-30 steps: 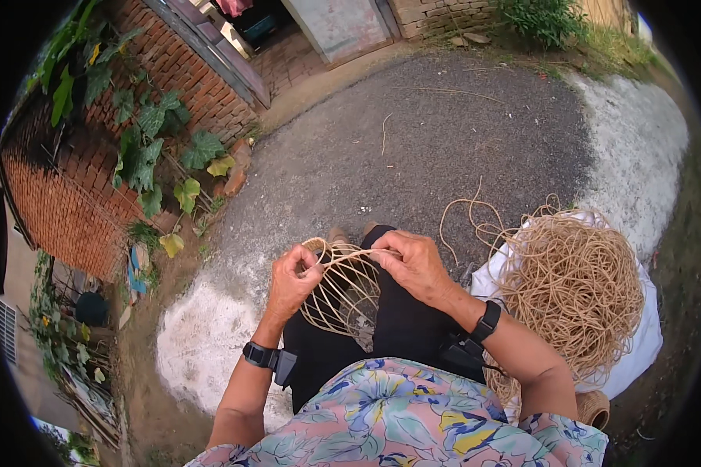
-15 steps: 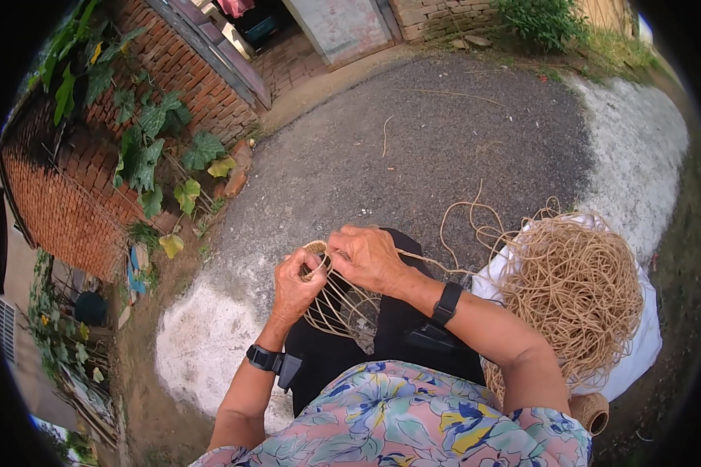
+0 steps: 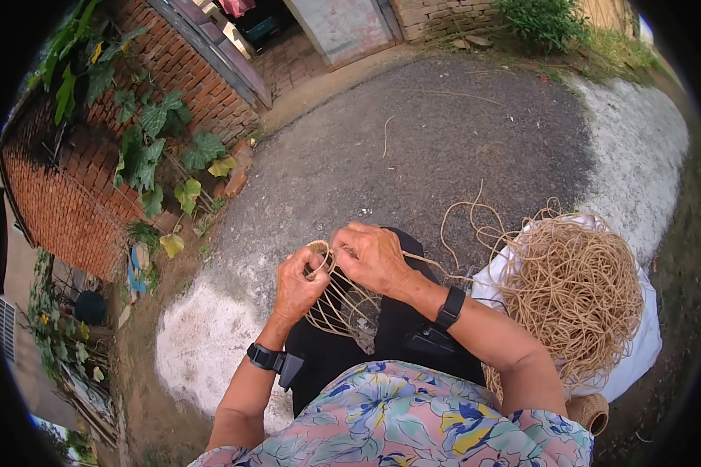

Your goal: Weave a small basket structure using thin wooden or wicker strips.

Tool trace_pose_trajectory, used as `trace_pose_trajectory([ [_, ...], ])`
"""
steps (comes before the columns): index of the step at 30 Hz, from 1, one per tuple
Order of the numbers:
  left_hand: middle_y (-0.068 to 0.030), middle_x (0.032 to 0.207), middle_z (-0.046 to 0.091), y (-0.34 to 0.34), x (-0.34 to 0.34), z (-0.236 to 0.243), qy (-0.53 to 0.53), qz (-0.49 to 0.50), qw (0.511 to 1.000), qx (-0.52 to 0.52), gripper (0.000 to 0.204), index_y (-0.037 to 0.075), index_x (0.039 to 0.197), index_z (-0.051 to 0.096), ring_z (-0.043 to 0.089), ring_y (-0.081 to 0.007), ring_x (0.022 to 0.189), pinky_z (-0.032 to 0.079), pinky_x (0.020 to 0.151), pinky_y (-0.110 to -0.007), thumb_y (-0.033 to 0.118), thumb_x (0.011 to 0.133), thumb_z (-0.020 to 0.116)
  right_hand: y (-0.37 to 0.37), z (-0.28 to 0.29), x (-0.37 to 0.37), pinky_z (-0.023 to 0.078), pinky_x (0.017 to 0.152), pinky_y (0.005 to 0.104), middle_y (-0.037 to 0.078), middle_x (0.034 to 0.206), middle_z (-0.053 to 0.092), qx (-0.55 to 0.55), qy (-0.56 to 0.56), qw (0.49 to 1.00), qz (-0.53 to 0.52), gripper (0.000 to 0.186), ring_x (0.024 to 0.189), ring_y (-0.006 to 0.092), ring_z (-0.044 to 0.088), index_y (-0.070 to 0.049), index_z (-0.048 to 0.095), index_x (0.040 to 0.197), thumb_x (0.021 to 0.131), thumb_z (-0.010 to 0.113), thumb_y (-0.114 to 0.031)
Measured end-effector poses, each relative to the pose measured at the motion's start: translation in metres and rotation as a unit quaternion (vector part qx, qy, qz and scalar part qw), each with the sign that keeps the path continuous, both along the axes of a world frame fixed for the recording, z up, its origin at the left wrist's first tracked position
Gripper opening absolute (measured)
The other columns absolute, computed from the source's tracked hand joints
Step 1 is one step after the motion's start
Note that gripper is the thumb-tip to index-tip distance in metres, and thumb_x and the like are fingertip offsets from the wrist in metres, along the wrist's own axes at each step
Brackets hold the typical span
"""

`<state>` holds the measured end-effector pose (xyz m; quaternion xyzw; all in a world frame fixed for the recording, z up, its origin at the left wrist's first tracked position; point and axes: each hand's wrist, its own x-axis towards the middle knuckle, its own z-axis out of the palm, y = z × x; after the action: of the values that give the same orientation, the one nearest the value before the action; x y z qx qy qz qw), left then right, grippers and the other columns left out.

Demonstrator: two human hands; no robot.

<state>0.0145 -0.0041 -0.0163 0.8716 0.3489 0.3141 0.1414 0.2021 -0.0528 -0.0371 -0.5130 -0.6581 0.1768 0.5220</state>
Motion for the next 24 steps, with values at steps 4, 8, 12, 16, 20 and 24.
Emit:
trace_pose_trajectory([
  [4,-0.0089,0.070,0.063,-0.001,0.001,0.005,0.037,0.002,0.999,-0.006,0.013,0.005,0.076,0.050,0.059,-0.0252,0.060,0.047,0.064,-0.036,0.006,0.077,0.064,0.000,-0.001,-0.005,0.046,0.076,0.0449,0.010,0.085,0.061,-0.064,-0.119,0.991,0.011,0.011,0.086,0.0308,0.061,-0.007,0.068,0.082,0.082,0.062,-0.017],
  [8,-0.0044,0.065,0.058,0.005,-0.004,0.020,0.025,-0.023,0.990,-0.136,0.018,0.006,0.077,0.050,0.054,-0.0149,0.059,0.043,0.059,-0.032,0.010,0.080,0.067,-0.015,-0.002,0.001,0.035,0.084,0.0417,0.006,0.099,0.054,0.117,-0.137,0.981,-0.067,0.017,0.098,0.0250,0.050,-0.009,0.064,0.094,0.079,0.067,-0.017],
  [12,-0.0007,0.066,0.050,0.017,-0.008,0.028,0.075,-0.016,0.926,-0.369,0.022,0.006,0.083,0.052,0.045,-0.0122,0.062,0.040,0.058,-0.034,0.018,0.083,0.069,-0.029,-0.010,0.004,0.035,0.081,0.0411,0.006,0.099,0.052,0.113,-0.178,0.977,0.042,0.022,0.095,0.0244,0.049,-0.010,0.060,0.099,0.079,0.068,-0.014],
  [16,-0.0054,0.076,0.054,0.029,-0.004,0.027,0.074,-0.074,0.927,-0.360,0.024,0.005,0.087,0.054,0.050,-0.0143,0.071,0.042,0.063,-0.034,0.026,0.090,0.063,-0.021,-0.022,-0.009,0.036,0.081,0.0392,0.006,0.090,0.049,0.149,-0.257,0.953,0.059,0.018,0.089,0.0235,0.049,-0.010,0.060,0.096,0.080,0.067,-0.013],
  [20,-0.0069,0.079,0.058,0.025,-0.006,0.026,0.074,-0.065,0.941,-0.324,0.024,0.004,0.090,0.055,0.053,-0.0155,0.076,0.044,0.067,-0.033,0.027,0.093,0.060,-0.015,-0.027,-0.014,0.038,0.076,0.0377,0.006,0.086,0.049,0.173,-0.244,0.954,0.033,0.013,0.085,0.0239,0.051,-0.009,0.059,0.090,0.080,0.066,-0.011],
  [24,-0.0078,0.081,0.062,0.006,-0.007,0.018,0.018,-0.011,0.937,-0.348,0.026,0.004,0.090,0.056,0.056,-0.0176,0.080,0.046,0.073,-0.034,0.029,0.095,0.059,-0.016,-0.018,-0.015,0.044,0.071,0.0425,0.008,0.081,0.051,0.122,-0.065,0.989,0.052,0.014,0.082,0.0285,0.055,-0.006,0.058,0.090,0.078,0.063,-0.004],
])
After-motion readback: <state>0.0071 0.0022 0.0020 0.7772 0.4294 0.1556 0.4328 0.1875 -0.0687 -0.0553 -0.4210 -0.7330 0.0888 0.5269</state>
